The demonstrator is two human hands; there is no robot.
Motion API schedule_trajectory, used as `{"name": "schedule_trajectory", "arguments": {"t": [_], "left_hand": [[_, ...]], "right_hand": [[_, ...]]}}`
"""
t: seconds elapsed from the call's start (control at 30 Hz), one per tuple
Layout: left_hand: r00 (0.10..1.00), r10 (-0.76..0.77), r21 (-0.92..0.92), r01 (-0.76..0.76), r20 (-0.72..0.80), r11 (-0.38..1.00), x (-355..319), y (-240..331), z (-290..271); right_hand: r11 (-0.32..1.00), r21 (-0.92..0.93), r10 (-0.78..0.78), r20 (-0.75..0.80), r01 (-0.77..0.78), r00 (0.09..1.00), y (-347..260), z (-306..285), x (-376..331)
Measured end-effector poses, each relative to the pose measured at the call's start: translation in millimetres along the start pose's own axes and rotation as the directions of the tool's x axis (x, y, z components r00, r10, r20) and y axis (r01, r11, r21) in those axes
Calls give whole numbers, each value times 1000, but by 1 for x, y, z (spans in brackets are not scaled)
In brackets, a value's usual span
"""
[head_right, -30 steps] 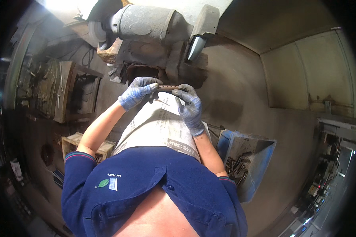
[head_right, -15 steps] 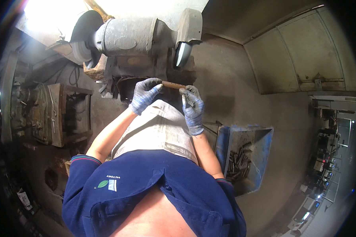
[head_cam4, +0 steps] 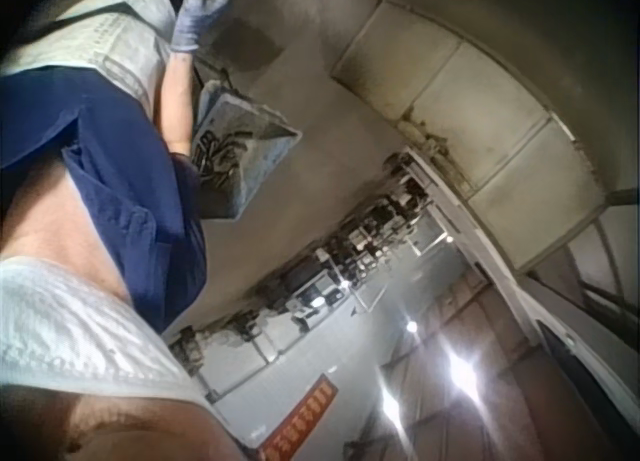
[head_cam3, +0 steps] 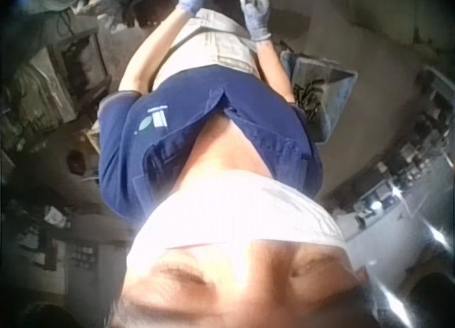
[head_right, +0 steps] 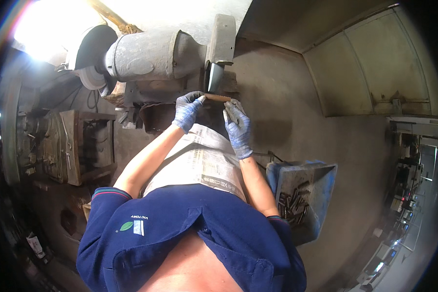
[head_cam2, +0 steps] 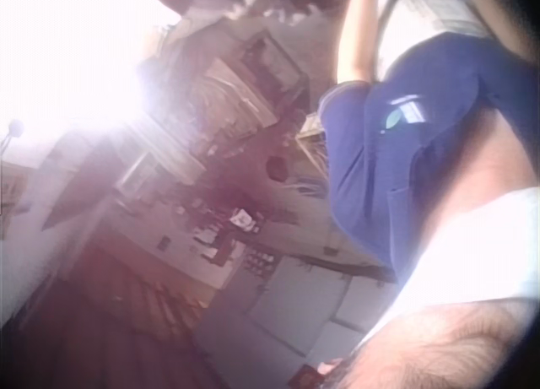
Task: The person uses a bench grinder to smooth or deburr several small metal pipes. They pick up a pipe from a container, hold it against the rotating grinding wheel, turn it to reach different sides, and then place it into a separate blue tray.
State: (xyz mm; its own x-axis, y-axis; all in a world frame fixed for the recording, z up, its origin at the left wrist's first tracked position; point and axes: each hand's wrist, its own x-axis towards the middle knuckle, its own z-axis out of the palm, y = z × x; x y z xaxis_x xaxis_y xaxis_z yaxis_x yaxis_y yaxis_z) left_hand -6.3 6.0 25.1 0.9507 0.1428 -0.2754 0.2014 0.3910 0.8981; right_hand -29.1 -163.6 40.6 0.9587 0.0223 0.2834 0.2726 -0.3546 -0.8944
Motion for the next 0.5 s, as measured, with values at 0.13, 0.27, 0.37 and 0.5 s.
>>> {"name": "schedule_trajectory", "arguments": {"t": [0.13, 0.27, 0.37, 0.5], "left_hand": [[1000, 6, -22, -6, -20, 1000, 13, -16, 2], [993, -85, -67, 80, -87, 995, 10, -1, 1], [990, -106, -56, 101, -90, 993, 14, -3, -15], [986, -80, -73, 70, -146, 995, 14, -2, -30]], "right_hand": [[995, 74, 63, 11, -64, 998, 5, -1, 7], [994, 93, 53, 48, -57, 997, 8, 9, 11], [994, 101, 36, 73, -43, 997, 5, 21, 14], [970, 210, 100, 107, -120, 989, 1, 35, 16]]}}
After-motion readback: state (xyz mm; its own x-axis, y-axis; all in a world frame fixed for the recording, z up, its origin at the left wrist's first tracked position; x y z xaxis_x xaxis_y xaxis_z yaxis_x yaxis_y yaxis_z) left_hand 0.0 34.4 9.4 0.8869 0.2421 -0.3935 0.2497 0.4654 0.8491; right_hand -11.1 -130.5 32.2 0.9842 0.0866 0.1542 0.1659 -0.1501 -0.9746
